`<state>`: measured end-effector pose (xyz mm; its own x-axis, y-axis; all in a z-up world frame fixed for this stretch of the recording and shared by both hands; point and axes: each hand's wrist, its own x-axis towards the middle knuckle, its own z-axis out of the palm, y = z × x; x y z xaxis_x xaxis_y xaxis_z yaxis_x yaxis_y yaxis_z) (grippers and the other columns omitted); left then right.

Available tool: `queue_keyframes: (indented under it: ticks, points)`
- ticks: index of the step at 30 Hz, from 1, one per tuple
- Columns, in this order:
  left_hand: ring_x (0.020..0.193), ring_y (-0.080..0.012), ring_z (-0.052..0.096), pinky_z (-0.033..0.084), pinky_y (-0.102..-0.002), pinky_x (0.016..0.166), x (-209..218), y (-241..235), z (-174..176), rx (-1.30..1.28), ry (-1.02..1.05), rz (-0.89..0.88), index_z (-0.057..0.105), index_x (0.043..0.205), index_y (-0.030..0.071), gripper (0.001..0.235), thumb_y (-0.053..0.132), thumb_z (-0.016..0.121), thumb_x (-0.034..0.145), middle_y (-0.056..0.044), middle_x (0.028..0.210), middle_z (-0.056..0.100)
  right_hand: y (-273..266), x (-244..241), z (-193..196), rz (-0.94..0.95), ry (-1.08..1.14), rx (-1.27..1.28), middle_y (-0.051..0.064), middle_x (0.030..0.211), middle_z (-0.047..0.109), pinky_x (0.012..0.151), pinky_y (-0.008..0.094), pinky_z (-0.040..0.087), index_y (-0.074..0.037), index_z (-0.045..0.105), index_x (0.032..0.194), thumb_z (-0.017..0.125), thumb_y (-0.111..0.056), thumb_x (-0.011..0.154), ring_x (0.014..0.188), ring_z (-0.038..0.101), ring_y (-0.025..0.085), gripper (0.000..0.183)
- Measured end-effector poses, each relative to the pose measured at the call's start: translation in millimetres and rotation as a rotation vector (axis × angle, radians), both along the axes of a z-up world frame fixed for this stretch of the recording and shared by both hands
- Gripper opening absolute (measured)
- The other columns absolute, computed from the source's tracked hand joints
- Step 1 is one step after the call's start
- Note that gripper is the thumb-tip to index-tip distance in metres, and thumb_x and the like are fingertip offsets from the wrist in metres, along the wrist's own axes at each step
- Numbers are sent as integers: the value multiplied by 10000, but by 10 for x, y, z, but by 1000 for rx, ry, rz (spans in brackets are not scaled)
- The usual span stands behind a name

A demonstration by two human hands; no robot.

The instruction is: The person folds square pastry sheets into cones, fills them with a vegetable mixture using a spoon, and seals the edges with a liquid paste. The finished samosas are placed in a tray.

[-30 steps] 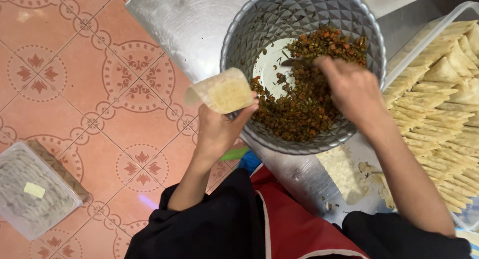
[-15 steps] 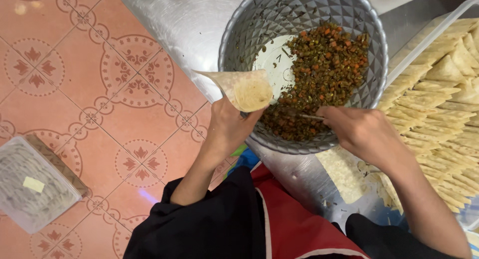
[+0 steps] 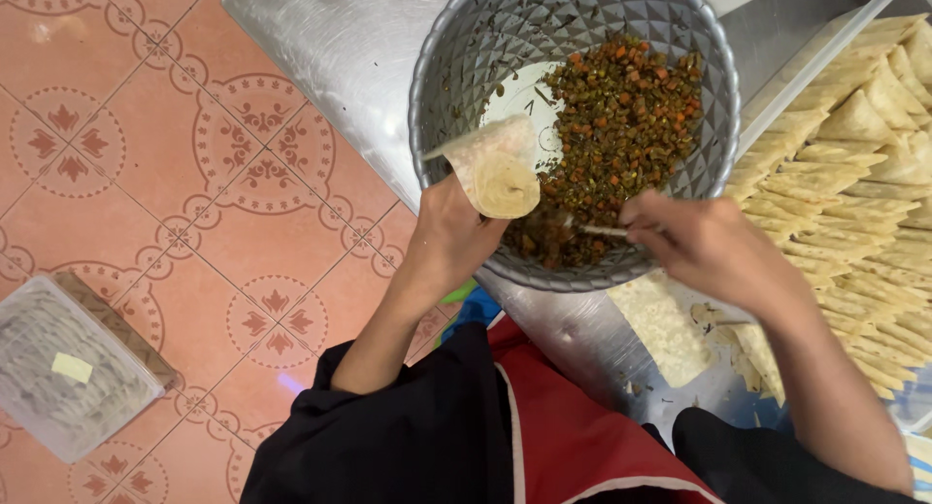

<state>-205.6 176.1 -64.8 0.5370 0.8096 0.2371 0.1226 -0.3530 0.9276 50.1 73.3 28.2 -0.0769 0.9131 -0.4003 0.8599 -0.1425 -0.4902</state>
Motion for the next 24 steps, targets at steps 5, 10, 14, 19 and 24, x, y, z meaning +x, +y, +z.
queue_keyframes:
  ticks: [5,10,14,19,24]
  points:
    - [869,-324,745,628,-364,756,-5,51,82,155,247,-123,629,1129,-95,271,-152,569,871,-226,965,717,-3,207,455,13,-31,214,39,627,683,384,244,414,-55,691,932,674,-96,938,478,599,87,45]
    - [738,-354,734,582,-437,721,406,-93,353,64,185,-292,404,1318,-279,671,89,752,877,-218,774,707,-331,37,896,81,-321,484,62,723,681,486,277,453,-3,669,969,740,-68,947,548,598,107,98]
    - [753,-353,745,594,-422,715,494,-152,522,-127,90,-339,339,1349,-251,836,205,813,833,-211,778,714,-498,-273,885,82,-624,552,74,673,649,453,328,442,8,689,877,723,9,928,503,572,141,61]
    - [835,-304,786,624,-372,747,491,-123,641,-287,24,-404,326,1395,-204,837,249,787,864,-201,911,749,-538,-535,678,105,-730,901,222,913,763,387,303,440,46,664,852,799,58,856,538,642,176,136]
    - [1019,-280,781,628,-353,874,494,-185,705,-255,-110,-362,430,1351,-130,709,268,815,907,-212,1102,756,-596,-575,588,170,-733,970,271,1036,710,594,380,594,51,601,931,773,159,847,818,755,358,219]
